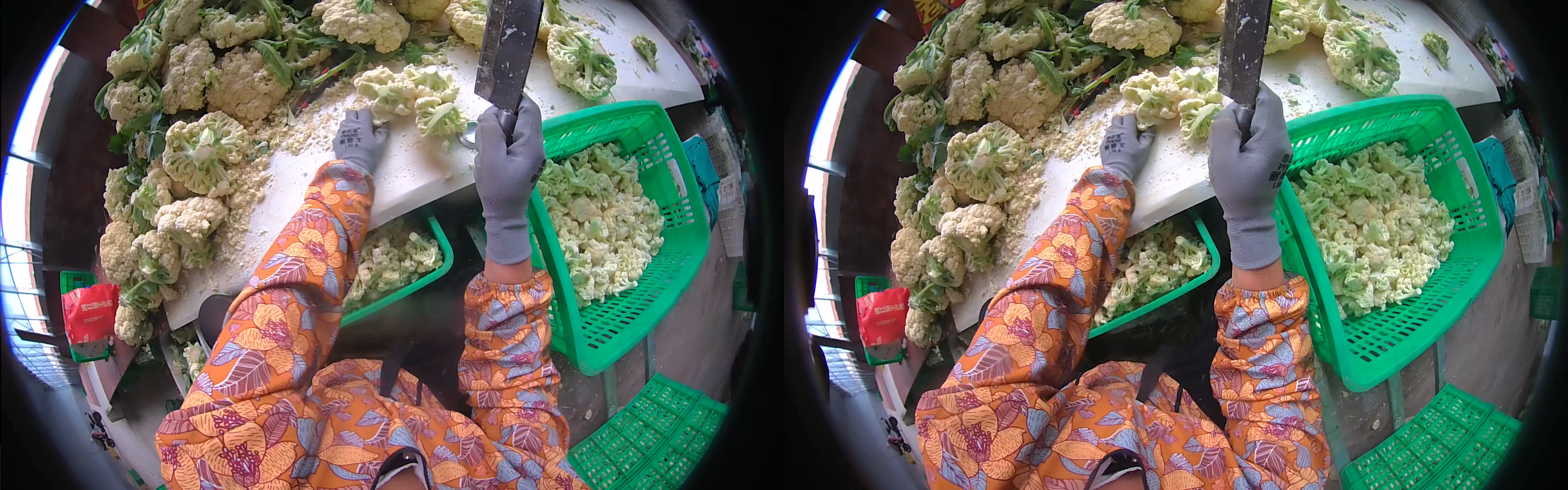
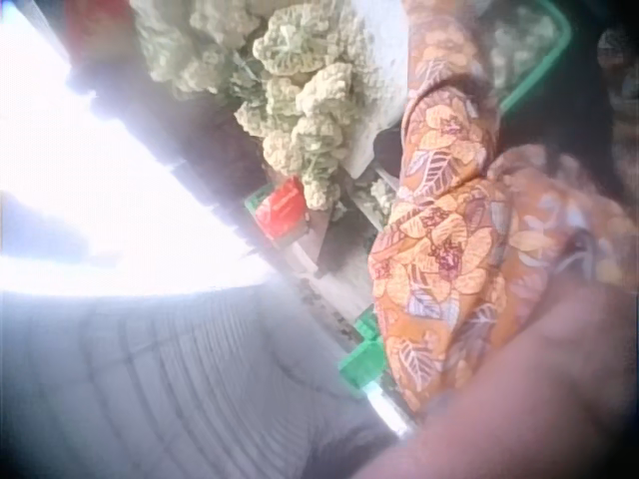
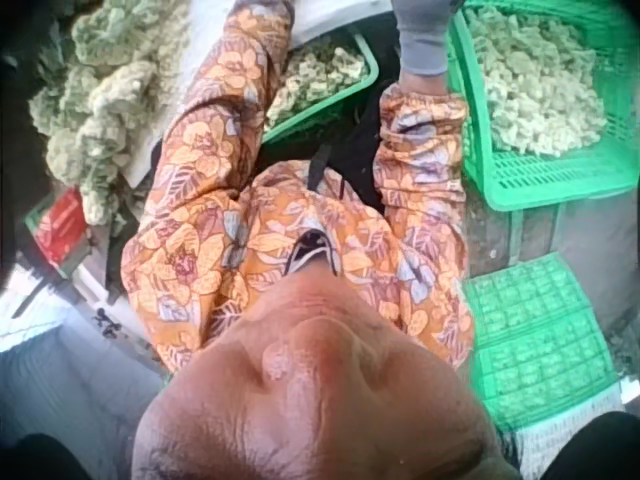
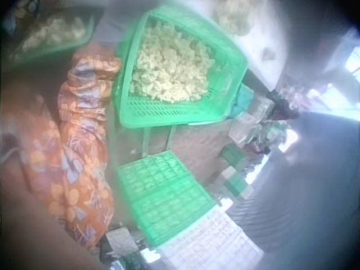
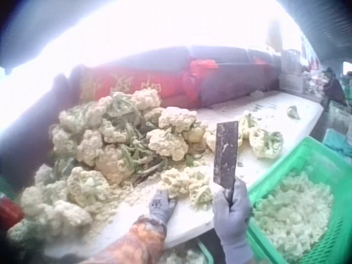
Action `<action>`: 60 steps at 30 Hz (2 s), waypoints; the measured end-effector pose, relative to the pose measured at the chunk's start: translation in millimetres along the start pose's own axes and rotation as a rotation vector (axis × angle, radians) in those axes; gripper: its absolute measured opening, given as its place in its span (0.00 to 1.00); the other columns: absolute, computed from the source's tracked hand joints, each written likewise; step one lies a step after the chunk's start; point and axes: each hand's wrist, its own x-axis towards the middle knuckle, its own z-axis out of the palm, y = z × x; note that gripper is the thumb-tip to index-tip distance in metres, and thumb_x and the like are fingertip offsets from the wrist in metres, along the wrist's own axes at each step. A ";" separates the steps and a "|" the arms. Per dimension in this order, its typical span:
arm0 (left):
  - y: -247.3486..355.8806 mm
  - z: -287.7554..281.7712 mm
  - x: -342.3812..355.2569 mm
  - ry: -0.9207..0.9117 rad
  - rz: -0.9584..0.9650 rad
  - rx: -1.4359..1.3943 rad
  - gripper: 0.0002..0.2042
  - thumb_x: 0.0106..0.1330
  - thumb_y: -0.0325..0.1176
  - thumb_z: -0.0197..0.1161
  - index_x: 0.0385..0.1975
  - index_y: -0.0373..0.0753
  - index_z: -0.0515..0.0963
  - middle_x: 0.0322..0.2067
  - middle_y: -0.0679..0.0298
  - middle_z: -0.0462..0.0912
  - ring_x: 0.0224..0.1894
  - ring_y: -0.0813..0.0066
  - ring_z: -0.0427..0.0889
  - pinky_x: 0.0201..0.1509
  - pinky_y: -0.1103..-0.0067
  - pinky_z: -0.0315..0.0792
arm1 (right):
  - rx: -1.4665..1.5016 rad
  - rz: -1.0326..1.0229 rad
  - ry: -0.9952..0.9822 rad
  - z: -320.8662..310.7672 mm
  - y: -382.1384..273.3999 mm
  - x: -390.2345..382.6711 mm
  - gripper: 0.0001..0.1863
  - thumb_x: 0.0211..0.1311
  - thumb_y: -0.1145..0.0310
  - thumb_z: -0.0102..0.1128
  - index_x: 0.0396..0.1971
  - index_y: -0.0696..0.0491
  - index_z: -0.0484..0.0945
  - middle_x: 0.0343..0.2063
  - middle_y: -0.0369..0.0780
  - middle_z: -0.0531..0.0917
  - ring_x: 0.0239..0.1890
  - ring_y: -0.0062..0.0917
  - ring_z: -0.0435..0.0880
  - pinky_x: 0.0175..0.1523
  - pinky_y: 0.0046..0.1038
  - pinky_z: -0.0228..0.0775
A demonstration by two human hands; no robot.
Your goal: The person uses a knife to cut cauliflower florets on a white cutting board and places the pieces into a green basket. The person handles whole cauliflower heads, separates florets, and transfers them into the basket.
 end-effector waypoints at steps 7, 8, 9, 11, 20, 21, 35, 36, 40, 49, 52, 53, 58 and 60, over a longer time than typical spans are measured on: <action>-52.2 -37.9 -33.0 -0.079 -0.030 -0.213 0.11 0.73 0.37 0.52 0.42 0.36 0.74 0.36 0.49 0.82 0.39 0.57 0.83 0.46 0.66 0.75 | 0.267 -0.024 0.314 -21.8 5.3 19.6 0.06 0.63 0.82 0.51 0.39 0.59 0.71 0.21 0.28 0.65 0.18 0.09 0.66 0.22 0.17 0.62; -54.1 -31.1 -36.0 -0.018 -0.020 -0.323 0.10 0.73 0.36 0.53 0.43 0.36 0.74 0.35 0.49 0.82 0.38 0.56 0.83 0.46 0.66 0.75 | 0.320 -0.015 0.332 -27.2 7.7 23.5 0.05 0.62 0.82 0.51 0.36 0.58 0.69 0.22 0.28 0.64 0.18 0.09 0.64 0.22 0.17 0.61; -56.6 -21.6 -36.8 0.044 -0.009 -0.432 0.10 0.73 0.35 0.53 0.43 0.36 0.74 0.35 0.49 0.83 0.38 0.55 0.83 0.45 0.67 0.76 | 0.323 0.004 0.380 -29.1 8.0 21.7 0.05 0.62 0.82 0.51 0.36 0.58 0.69 0.22 0.28 0.64 0.19 0.09 0.64 0.22 0.16 0.61; -46.1 -9.1 -46.9 0.223 0.070 -0.543 0.09 0.71 0.31 0.55 0.46 0.35 0.75 0.35 0.51 0.82 0.38 0.55 0.83 0.45 0.68 0.76 | 0.310 0.039 0.407 -28.1 3.0 20.0 0.05 0.62 0.82 0.52 0.36 0.58 0.69 0.22 0.27 0.64 0.19 0.08 0.64 0.22 0.16 0.61; 24.6 12.5 -57.9 0.121 0.319 -0.094 0.12 0.68 0.36 0.56 0.49 0.43 0.75 0.40 0.55 0.81 0.40 0.51 0.79 0.45 0.60 0.75 | 0.290 0.050 0.333 -26.1 0.1 19.4 0.06 0.61 0.82 0.52 0.37 0.57 0.70 0.20 0.28 0.65 0.18 0.07 0.63 0.20 0.15 0.58; 19.9 9.3 -44.9 0.086 0.303 -0.260 0.10 0.70 0.36 0.55 0.48 0.41 0.74 0.38 0.55 0.82 0.38 0.57 0.80 0.44 0.62 0.75 | 0.342 0.056 0.354 -25.7 -4.1 21.2 0.06 0.61 0.82 0.52 0.36 0.57 0.70 0.20 0.28 0.66 0.18 0.07 0.63 0.21 0.15 0.58; 98.8 -6.7 -9.7 -0.062 0.286 -0.163 0.31 0.59 0.44 0.70 0.63 0.46 0.72 0.59 0.46 0.68 0.57 0.48 0.73 0.63 0.61 0.69 | 0.255 -0.176 0.692 -75.4 -32.7 33.2 0.11 0.65 0.76 0.54 0.44 0.61 0.65 0.27 0.38 0.75 0.21 0.16 0.75 0.26 0.21 0.75; 97.3 -7.8 -13.7 -0.075 0.255 -0.252 0.32 0.57 0.45 0.72 0.62 0.45 0.72 0.57 0.46 0.68 0.56 0.48 0.74 0.62 0.62 0.71 | 0.230 -0.124 0.655 -69.5 -27.4 31.9 0.10 0.66 0.77 0.52 0.44 0.60 0.65 0.26 0.37 0.75 0.20 0.16 0.74 0.24 0.20 0.74; 67.7 -8.2 -27.8 -0.043 0.111 -0.477 0.38 0.52 0.54 0.78 0.59 0.40 0.75 0.51 0.49 0.68 0.53 0.51 0.77 0.56 0.64 0.76 | 0.338 -0.170 0.380 -35.2 -16.7 20.9 0.10 0.66 0.80 0.52 0.46 0.59 0.68 0.23 0.32 0.74 0.17 0.12 0.72 0.21 0.16 0.67; -68.2 -26.7 -105.3 0.078 -0.107 -0.682 0.22 0.70 0.35 0.62 0.60 0.32 0.70 0.43 0.58 0.74 0.31 0.81 0.76 0.36 0.83 0.75 | 0.042 0.530 -0.469 47.4 22.3 -39.3 0.11 0.67 0.63 0.59 0.37 0.56 0.77 0.18 0.37 0.80 0.22 0.20 0.81 0.30 0.26 0.72; -65.2 -29.6 -129.1 0.113 -0.164 -0.856 0.24 0.67 0.34 0.68 0.57 0.29 0.68 0.39 0.61 0.80 0.30 0.83 0.79 0.34 0.85 0.76 | -0.213 0.464 -0.683 63.0 24.8 -56.1 0.16 0.66 0.57 0.56 0.37 0.57 0.78 0.23 0.45 0.84 0.27 0.36 0.85 0.37 0.36 0.75; -61.4 -30.4 -135.2 0.117 -0.159 -0.953 0.25 0.66 0.34 0.70 0.56 0.29 0.68 0.39 0.61 0.81 0.32 0.82 0.80 0.35 0.84 0.76 | -0.284 0.428 -0.756 65.0 22.3 -61.3 0.15 0.66 0.58 0.55 0.38 0.57 0.78 0.24 0.47 0.84 0.29 0.39 0.85 0.39 0.38 0.75; -64.0 -28.7 -141.1 0.136 -0.185 -1.096 0.26 0.62 0.33 0.75 0.53 0.29 0.69 0.39 0.62 0.81 0.36 0.81 0.81 0.38 0.84 0.77 | -0.478 0.263 -0.879 68.9 22.4 -87.0 0.14 0.64 0.61 0.54 0.39 0.57 0.77 0.28 0.52 0.83 0.35 0.49 0.84 0.44 0.45 0.75; -62.4 -29.6 -142.4 0.154 -0.229 -1.103 0.26 0.60 0.33 0.76 0.52 0.30 0.70 0.36 0.65 0.80 0.34 0.83 0.79 0.37 0.85 0.76 | -0.474 0.164 -0.823 69.2 21.3 -91.2 0.13 0.66 0.62 0.54 0.40 0.55 0.76 0.30 0.51 0.83 0.36 0.49 0.84 0.41 0.47 0.74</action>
